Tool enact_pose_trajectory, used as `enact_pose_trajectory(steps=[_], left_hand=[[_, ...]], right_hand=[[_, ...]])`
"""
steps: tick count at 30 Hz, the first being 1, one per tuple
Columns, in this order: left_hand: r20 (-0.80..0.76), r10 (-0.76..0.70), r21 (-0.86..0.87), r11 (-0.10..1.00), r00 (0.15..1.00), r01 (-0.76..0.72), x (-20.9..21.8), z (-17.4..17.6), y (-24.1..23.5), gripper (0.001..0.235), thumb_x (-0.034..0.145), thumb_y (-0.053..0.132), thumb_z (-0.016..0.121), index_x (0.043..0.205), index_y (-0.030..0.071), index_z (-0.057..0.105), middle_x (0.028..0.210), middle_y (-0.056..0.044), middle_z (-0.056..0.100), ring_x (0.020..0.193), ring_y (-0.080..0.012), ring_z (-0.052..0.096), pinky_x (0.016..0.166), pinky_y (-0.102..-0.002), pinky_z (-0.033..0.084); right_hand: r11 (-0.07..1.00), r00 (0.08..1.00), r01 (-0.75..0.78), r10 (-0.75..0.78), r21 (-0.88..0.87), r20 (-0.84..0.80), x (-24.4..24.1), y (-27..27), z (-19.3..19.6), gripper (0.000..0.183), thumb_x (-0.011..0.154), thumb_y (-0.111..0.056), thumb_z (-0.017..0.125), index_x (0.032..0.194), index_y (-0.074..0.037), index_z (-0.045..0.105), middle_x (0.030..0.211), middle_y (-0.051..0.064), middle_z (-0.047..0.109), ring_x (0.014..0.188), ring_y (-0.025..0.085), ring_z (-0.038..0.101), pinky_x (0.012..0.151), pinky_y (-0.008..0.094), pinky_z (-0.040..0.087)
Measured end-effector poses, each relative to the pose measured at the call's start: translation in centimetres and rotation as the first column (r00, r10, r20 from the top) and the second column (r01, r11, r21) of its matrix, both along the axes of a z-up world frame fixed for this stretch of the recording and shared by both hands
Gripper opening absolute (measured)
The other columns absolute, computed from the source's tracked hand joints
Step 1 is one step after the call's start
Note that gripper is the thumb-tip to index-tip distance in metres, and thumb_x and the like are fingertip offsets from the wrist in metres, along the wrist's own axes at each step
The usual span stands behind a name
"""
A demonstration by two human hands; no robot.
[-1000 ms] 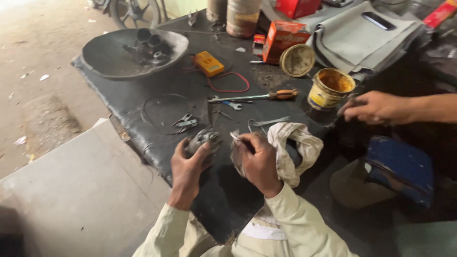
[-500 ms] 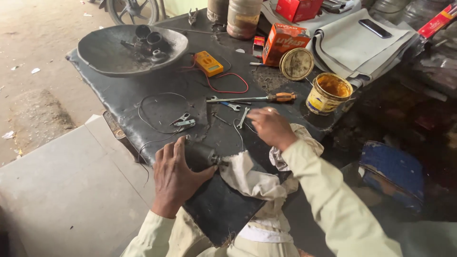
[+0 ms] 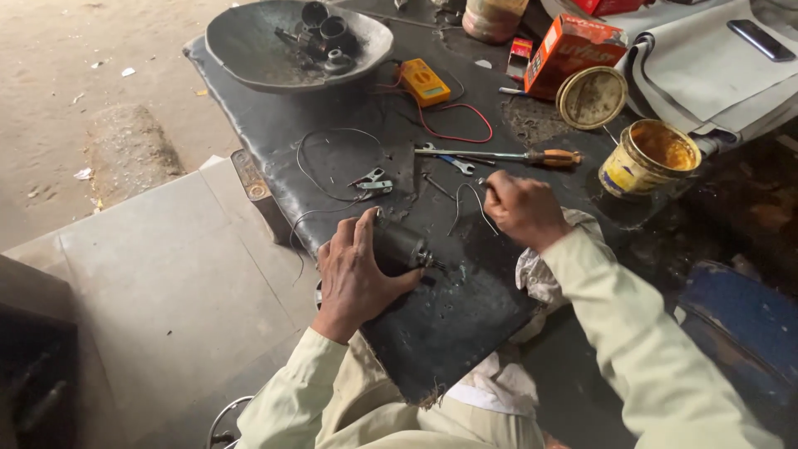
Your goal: The person sits at a workbench repairing a starter motor. They hold the cylindrical motor, use a screwdriver and a wrench to loosen and tighten its components, turn the unit over to work on different sides, and manipulate its parts and wires by hand throughout.
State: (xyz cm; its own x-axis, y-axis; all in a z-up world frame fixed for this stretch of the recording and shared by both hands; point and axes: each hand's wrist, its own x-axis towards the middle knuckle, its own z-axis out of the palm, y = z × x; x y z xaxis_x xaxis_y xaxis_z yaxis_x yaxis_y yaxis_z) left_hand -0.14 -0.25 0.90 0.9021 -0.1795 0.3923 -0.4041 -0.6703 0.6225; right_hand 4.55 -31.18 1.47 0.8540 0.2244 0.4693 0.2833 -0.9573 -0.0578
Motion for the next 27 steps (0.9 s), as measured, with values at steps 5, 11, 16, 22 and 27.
enact_pose_trajectory(steps=[5, 11, 16, 22, 27], left_hand=[[0.093, -0.011, -0.048, 0.999, 0.996, 0.016, -0.2, -0.7, 0.2, 0.108, 0.055, 0.051, 0.093, 0.143, 0.005, 0.050, 0.123, -0.014, 0.058, 0.118, -0.0316, 0.057, 0.099, -0.048, 0.040], [0.082, -0.008, -0.055, 0.998, 0.997, 0.012, -0.2, -0.5, 0.0, 0.109, 0.053, 0.048, 0.093, 0.142, 0.004, 0.050, 0.122, -0.014, 0.058, 0.116, -0.0315, 0.057, 0.099, -0.047, 0.040], [0.110, 0.012, -0.084, 0.996, 0.994, -0.002, -0.4, -0.6, 0.0, 0.107, 0.053, 0.050, 0.093, 0.140, 0.004, 0.051, 0.120, -0.014, 0.058, 0.114, -0.0313, 0.058, 0.097, -0.047, 0.041], [0.099, 0.061, -0.083, 0.995, 0.993, -0.052, -0.8, -0.5, -0.6, 0.107, 0.055, 0.052, 0.093, 0.141, 0.004, 0.051, 0.113, -0.014, 0.056, 0.106, -0.0314, 0.058, 0.094, -0.047, 0.042], [0.112, 0.081, -0.089, 0.994, 0.990, -0.071, -0.8, -0.8, -0.8, 0.107, 0.053, 0.051, 0.093, 0.141, 0.005, 0.051, 0.113, -0.013, 0.057, 0.105, -0.0334, 0.058, 0.093, -0.047, 0.042]], right_hand=[[0.860, 0.913, -0.304, 0.386, 0.411, -0.131, -6.6, 4.7, 4.9, 0.014, 0.092, -0.007, 0.065, 0.106, -0.007, 0.064, 0.090, 0.010, 0.067, 0.083, 0.028, 0.070, 0.073, 0.038, 0.054], [0.856, 0.865, -0.500, 0.500, -0.130, -0.032, -7.9, 7.7, 6.8, 0.022, 0.080, -0.006, 0.069, 0.102, -0.011, 0.069, 0.089, 0.008, 0.068, 0.082, 0.029, 0.066, 0.073, 0.041, 0.050], [0.935, 0.938, -0.308, 0.268, -0.174, -0.220, -8.5, 8.6, 7.0, 0.008, 0.086, -0.011, 0.074, 0.092, -0.013, 0.069, 0.079, 0.006, 0.066, 0.081, 0.027, 0.067, 0.075, 0.040, 0.051], [0.350, 0.747, 0.301, 0.491, 0.887, -0.447, -10.1, 5.7, 2.4, 0.015, 0.094, -0.006, 0.062, 0.104, 0.000, 0.072, 0.095, 0.008, 0.073, 0.088, 0.016, 0.070, 0.083, 0.030, 0.059], [0.254, 0.839, 0.303, 0.386, 0.918, -0.384, -11.5, 7.4, 1.5, 0.028, 0.085, 0.002, 0.068, 0.113, -0.002, 0.067, 0.095, 0.008, 0.073, 0.087, 0.013, 0.071, 0.079, 0.026, 0.058]])
